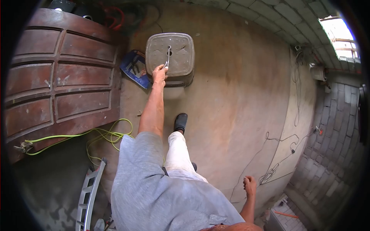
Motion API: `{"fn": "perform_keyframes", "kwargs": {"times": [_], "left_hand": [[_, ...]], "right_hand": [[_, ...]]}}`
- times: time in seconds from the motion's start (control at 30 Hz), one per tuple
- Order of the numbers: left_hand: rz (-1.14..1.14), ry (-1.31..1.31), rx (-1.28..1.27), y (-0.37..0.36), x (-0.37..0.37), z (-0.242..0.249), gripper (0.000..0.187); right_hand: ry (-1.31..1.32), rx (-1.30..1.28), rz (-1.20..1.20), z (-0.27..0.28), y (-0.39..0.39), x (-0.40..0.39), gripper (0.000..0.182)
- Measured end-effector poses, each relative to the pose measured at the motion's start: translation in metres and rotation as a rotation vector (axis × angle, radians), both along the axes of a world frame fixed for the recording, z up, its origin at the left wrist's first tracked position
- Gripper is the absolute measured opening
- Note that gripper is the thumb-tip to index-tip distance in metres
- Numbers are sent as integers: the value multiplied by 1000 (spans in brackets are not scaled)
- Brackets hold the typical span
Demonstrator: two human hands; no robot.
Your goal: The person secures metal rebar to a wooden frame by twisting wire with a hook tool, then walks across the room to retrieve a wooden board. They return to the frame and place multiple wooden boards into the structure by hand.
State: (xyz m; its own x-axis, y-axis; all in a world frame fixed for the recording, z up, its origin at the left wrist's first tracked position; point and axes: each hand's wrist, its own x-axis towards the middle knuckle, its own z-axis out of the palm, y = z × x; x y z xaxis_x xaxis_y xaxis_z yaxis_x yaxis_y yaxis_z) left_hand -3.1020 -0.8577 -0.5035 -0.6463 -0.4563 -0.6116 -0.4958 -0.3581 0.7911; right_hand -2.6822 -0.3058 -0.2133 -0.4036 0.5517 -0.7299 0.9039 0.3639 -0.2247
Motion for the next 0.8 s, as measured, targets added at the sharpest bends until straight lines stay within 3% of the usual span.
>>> {"fn": "perform_keyframes", "kwargs": {"times": [0.03,0.1,0.13,0.2,0.27,0.4,0.63,0.7,0.73,0.77,0.8], "left_hand": [[13,-8,3,-1,-6,-12,43],[-51,-11,-599,-9,-15,-16,62],[-74,22,-385,-15,-12,-9,73],[-23,6,-295,-21,-4,4,72],[22,-10,-370,-23,10,21,66],[-5,42,-50,-7,48,93,46],[-482,549,274,96,125,404,30],[-453,775,321,119,153,507,25],[-563,987,-171,126,161,552,20],[-296,1357,70,160,166,574,18],[-322,1526,206,175,161,615,23]], "right_hand": [[-8,3,13,-1,-2,-17,22],[-23,-57,27,-8,-7,-45,22],[-19,-65,44,-11,-10,-58,22],[-97,-94,145,-13,-15,-82,24],[-104,-108,175,-16,-15,-102,24],[-144,-118,292,-37,1,-139,29],[-323,-199,674,-120,58,-260,25],[-334,-192,852,-139,66,-321,23],[-317,-193,932,-143,65,-354,23],[-288,-184,1004,-146,65,-389,23],[-253,-183,1073,-153,60,-422,22]]}}
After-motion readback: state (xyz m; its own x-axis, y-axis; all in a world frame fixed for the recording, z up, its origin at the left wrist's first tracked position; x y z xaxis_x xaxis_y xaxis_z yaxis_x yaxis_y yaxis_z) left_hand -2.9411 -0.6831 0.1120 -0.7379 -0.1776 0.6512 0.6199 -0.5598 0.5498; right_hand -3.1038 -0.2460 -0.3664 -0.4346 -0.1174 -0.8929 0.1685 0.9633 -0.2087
